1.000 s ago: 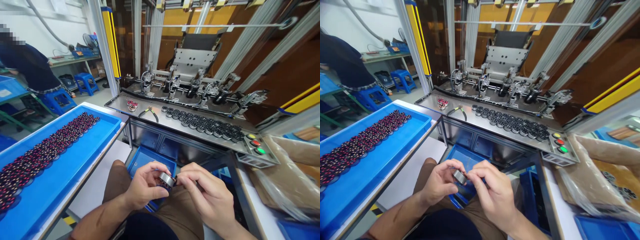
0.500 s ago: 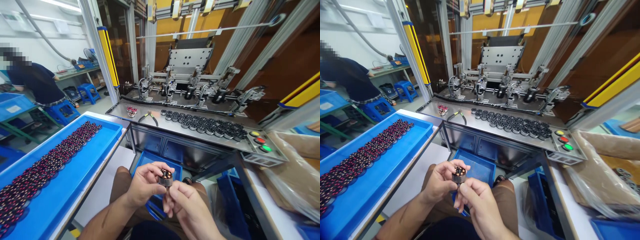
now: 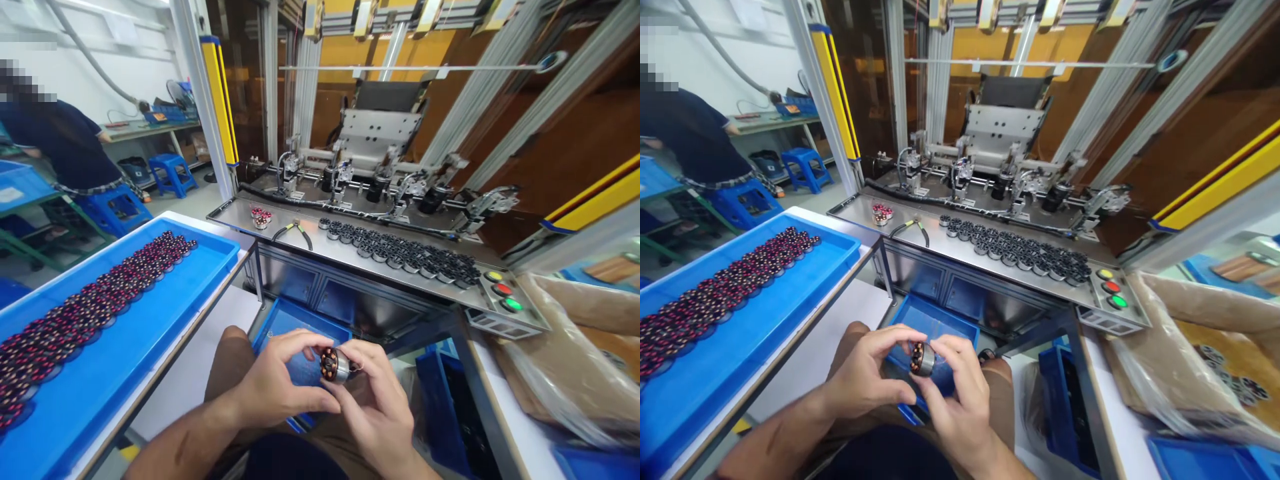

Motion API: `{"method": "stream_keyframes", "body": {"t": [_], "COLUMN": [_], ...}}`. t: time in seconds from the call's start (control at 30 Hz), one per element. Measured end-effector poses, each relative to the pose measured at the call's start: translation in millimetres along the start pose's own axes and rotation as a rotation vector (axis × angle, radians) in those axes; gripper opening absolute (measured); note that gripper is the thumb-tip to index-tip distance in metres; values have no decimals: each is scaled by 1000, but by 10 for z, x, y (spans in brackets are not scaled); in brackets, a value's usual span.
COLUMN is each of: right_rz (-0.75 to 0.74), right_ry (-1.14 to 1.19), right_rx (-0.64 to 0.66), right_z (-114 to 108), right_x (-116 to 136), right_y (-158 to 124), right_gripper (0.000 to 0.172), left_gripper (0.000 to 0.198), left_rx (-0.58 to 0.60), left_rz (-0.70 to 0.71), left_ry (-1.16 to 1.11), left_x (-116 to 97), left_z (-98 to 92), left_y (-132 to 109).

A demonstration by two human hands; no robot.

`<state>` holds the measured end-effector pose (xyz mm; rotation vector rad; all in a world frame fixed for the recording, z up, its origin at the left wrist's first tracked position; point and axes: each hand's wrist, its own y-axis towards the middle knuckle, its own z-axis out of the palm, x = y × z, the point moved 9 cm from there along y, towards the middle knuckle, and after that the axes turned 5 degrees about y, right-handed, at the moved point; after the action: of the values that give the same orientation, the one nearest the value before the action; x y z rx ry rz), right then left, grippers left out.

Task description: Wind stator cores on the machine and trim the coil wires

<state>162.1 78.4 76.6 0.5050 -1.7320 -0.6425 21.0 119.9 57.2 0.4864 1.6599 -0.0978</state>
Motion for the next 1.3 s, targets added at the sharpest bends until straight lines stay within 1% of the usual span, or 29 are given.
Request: {"method": "stream_keyframes", "body": {"t": [0.07,0.17,0.3,0.37,0.4,0.5,0.57,0.63,0.73,0.87,0.93,1.0,1.07,1.1,1.2,1.3], "right_rz": [-72,-59,31,60,85,242,373,476,598,748,742,704,693,701,725,722], "right_ry": [-63,-56,75,125,142,190,226,276,389,502,496,430,331,293,265,293], "right_rx": [54,98,124,116,105,62,38,40,52,67,164,327,473,522,596,681], "right_z": [12,-1,-23,-30,-34,-42,-38,-18,-9,-86,-79,1,113,165,285,346], "right_x": [57,88,119,148,150,70,-19,-102,-239,-428,-418,-338,-259,-229,-166,-158], "right_y": [-10,4,73,117,137,158,122,56,-65,-140,-69,23,82,100,143,219], "right_gripper": [46,44,31,22,18,12,15,20,27,32,36,41,37,34,32,32], "left_gripper": [50,44,39,36,36,38,39,39,36,44,48,50,53,54,52,43], "left_rx": [23,-11,-71,-70,-57,-3,15,14,-26,-48,-30,2,39,56,97,122], "left_rz": [-22,-2,94,96,75,-3,-22,-11,53,266,375,447,481,490,487,409], "left_ry": [0,6,85,75,37,-163,-271,-300,-193,120,266,371,426,436,408,305], "left_x": [-12,-29,-86,-73,-44,50,78,76,16,-234,-364,-444,-476,-481,-465,-388], "left_z": [57,51,-19,-18,-2,78,123,141,103,20,6,13,31,37,23,-68], "left_y": [-6,3,-8,-20,-26,-48,-61,-69,-73,-94,-117,-138,-154,-163,-196,-230]}}
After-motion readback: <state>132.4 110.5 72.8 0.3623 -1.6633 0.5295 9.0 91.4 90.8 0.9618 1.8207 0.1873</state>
